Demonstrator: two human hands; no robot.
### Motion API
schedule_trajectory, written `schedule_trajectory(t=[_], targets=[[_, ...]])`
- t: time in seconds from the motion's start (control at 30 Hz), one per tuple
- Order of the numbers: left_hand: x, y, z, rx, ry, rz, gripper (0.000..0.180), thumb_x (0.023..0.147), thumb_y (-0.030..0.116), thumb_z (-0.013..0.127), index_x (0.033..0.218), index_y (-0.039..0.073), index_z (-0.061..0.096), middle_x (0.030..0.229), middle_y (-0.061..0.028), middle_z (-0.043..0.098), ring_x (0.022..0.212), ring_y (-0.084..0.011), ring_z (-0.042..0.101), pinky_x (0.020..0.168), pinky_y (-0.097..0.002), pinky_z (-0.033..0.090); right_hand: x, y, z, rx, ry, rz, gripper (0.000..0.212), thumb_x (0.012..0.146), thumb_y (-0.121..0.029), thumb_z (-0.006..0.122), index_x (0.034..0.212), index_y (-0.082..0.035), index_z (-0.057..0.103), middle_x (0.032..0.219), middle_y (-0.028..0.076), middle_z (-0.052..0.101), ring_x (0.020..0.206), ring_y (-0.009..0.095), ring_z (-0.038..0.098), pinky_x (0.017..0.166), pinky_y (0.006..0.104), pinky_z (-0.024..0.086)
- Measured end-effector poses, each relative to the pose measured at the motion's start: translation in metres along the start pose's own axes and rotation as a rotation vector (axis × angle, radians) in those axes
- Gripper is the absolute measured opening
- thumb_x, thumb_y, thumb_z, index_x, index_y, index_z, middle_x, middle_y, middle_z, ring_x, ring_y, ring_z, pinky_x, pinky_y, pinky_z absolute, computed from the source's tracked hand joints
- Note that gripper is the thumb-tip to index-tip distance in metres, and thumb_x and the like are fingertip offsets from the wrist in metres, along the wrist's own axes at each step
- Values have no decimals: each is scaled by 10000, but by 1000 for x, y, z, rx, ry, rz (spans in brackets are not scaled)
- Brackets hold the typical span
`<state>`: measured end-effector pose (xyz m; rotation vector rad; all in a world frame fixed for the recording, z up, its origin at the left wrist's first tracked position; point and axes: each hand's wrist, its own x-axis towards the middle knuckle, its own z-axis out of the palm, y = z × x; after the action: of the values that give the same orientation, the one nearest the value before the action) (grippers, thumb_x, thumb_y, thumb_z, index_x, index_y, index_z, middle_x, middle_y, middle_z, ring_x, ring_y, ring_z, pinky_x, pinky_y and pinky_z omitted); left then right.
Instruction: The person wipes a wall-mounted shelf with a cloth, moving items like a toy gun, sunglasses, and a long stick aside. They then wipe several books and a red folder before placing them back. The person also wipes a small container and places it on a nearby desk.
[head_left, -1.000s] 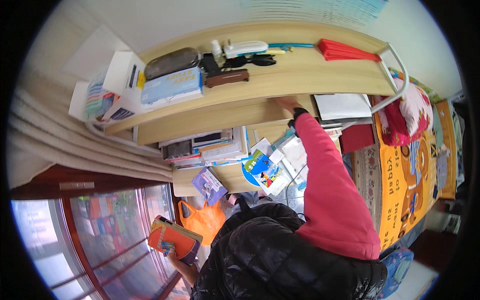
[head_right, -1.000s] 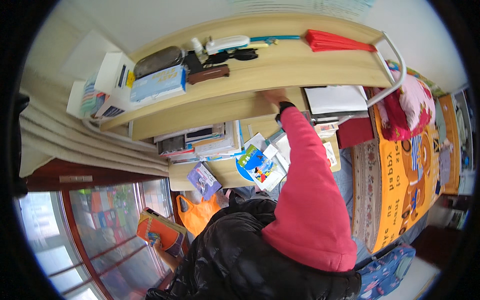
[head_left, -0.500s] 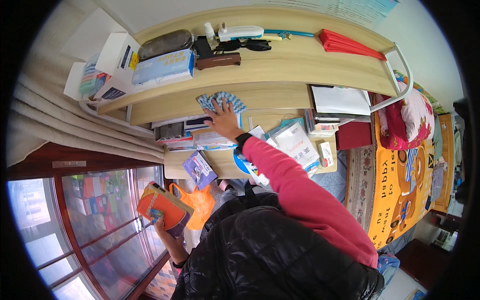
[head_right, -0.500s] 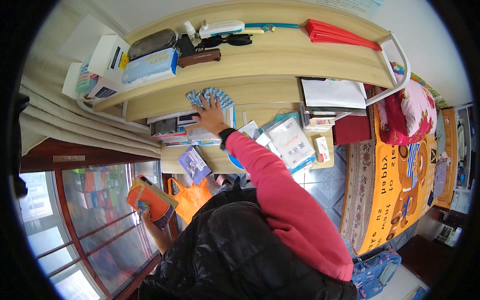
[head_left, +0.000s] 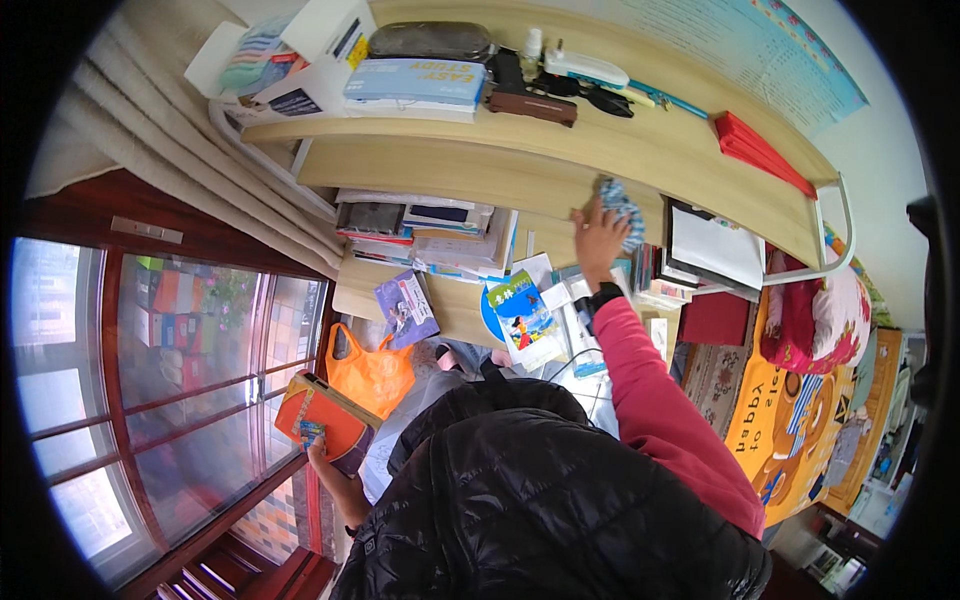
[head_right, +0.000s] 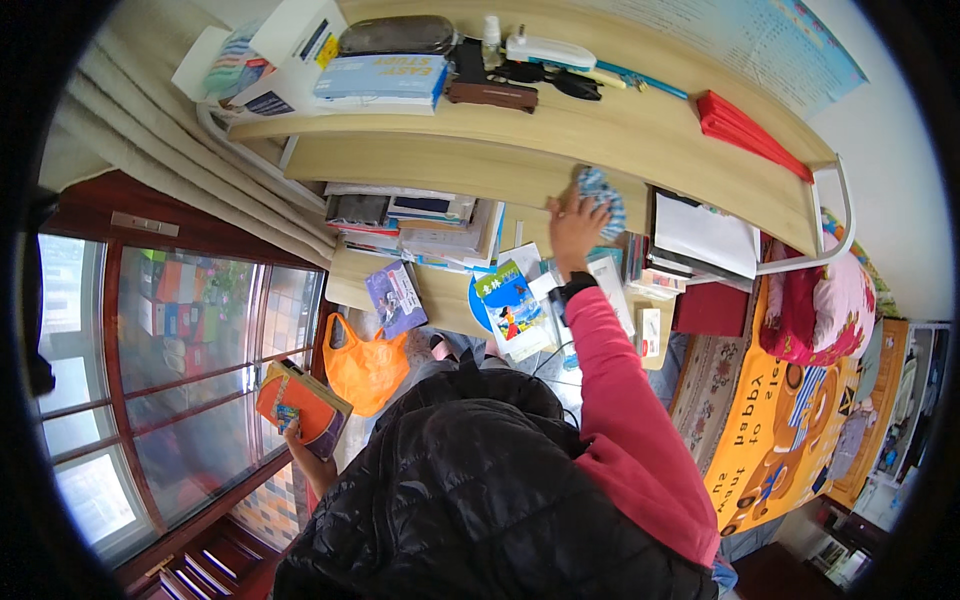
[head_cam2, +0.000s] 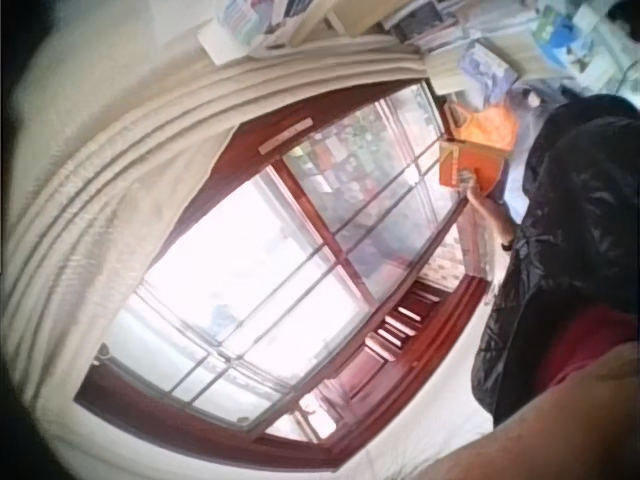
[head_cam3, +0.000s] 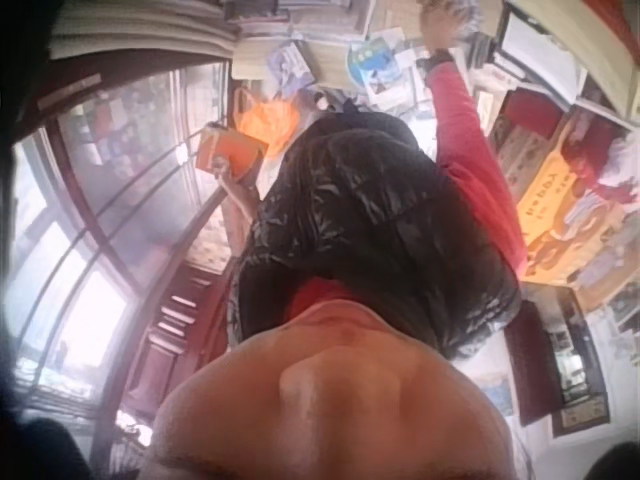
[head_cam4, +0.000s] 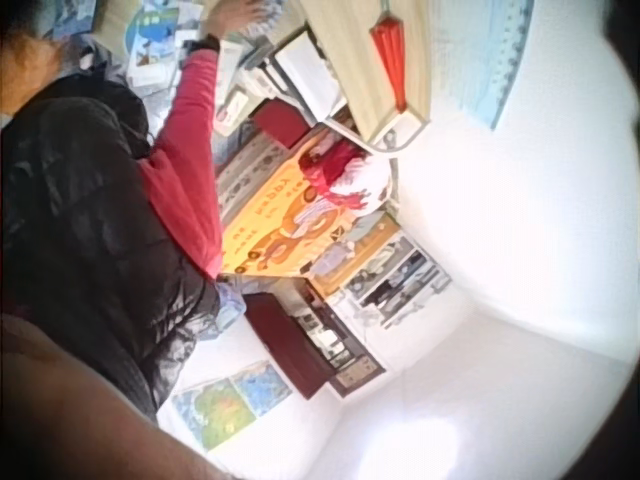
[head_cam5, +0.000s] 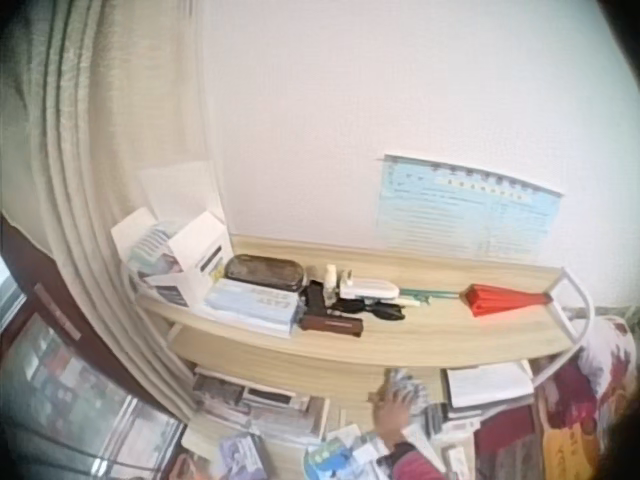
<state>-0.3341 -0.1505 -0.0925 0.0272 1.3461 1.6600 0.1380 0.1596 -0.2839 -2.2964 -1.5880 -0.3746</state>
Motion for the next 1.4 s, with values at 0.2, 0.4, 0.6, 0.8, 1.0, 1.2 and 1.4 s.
schedule_trajectory(t=[0.2, 0.4, 0.6, 0.8, 1.0, 1.2, 1.4], targets=[[19, 14, -1, 98, 5, 18, 440, 878, 295, 547, 1222, 29, 485, 1177, -100, 566, 1087, -220, 582, 920, -361, 489, 1, -158, -8, 227, -251, -198, 696, 899, -614, 391, 1373, -109, 466, 1368, 234, 457, 1342, 518, 226, 1070, 643, 121], [43, 30, -5, 353, 9, 167, 431, 883, 290, 517, 1213, 14, 491, 1162, -105, 566, 1058, -211, 593, 877, -357, 514, 2, -279, -13, 419, -309, -434, 703, 895, -611, 421, 1365, -89, 464, 1338, 254, 459, 1335, 521, 241, 1074, 624, 156], [77, 44, -17, 320, 92, 98, 448, 850, 262, 542, 1227, 26, 486, 1129, -91, 570, 1031, -224, 597, 854, -352, 516, 37, -246, 32, 460, -255, -798, 520, 924, -464, 453, 1282, -97, 536, 1129, 198, 588, 1100, 408, 502, 1019, 577, 293], [114, 42, -48, 173, 48, -40, 479, 810, 221, 563, 1238, 28, 467, 1128, -81, 547, 1011, -200, 589, 844, -354, 515, 56, -23, 20, 172, -319, -138, 557, 943, -476, 420, 1361, -111, 457, 1177, 231, 583, 1098, 406, 520, 976, 526, 356], [132, 38, -65, 340, -12, -19, 470, 813, 224, 547, 1235, 33, 471, 1119, -84, 536, 1014, -196, 573, 825, -329, 513, 80, -74, 32, 147, -453, 246, 685, 850, -669, 408, 1292, -153, 498, 1291, 228, 520, 1184, 444, 472, 957, 587, 356], [145, 43, -73, 686, -334, 205, 349, 871, 105, 519, 1193, -14, 461, 1218, -166, 454, 1129, -262, 498, 947, -380, 431, 31, -349, 48, 287, -132, -451, 705, 854, -652, 433, 1225, -63, 545, 1155, 256, 585, 1110, 499, 495, 926, 703, 274], [163, 41, -77, 587, -418, 168, 477, 763, -92, 547, 1215, 26, 448, 1247, -257, 429, 1169, -383, 465, 991, -440, 401, 8, -357, 3, 505, -448, -697, 674, 915, -583, 408, 1421, -137, 381, 1380, 250, 425, 1351, 470, 264, 1125, 549, 152]])
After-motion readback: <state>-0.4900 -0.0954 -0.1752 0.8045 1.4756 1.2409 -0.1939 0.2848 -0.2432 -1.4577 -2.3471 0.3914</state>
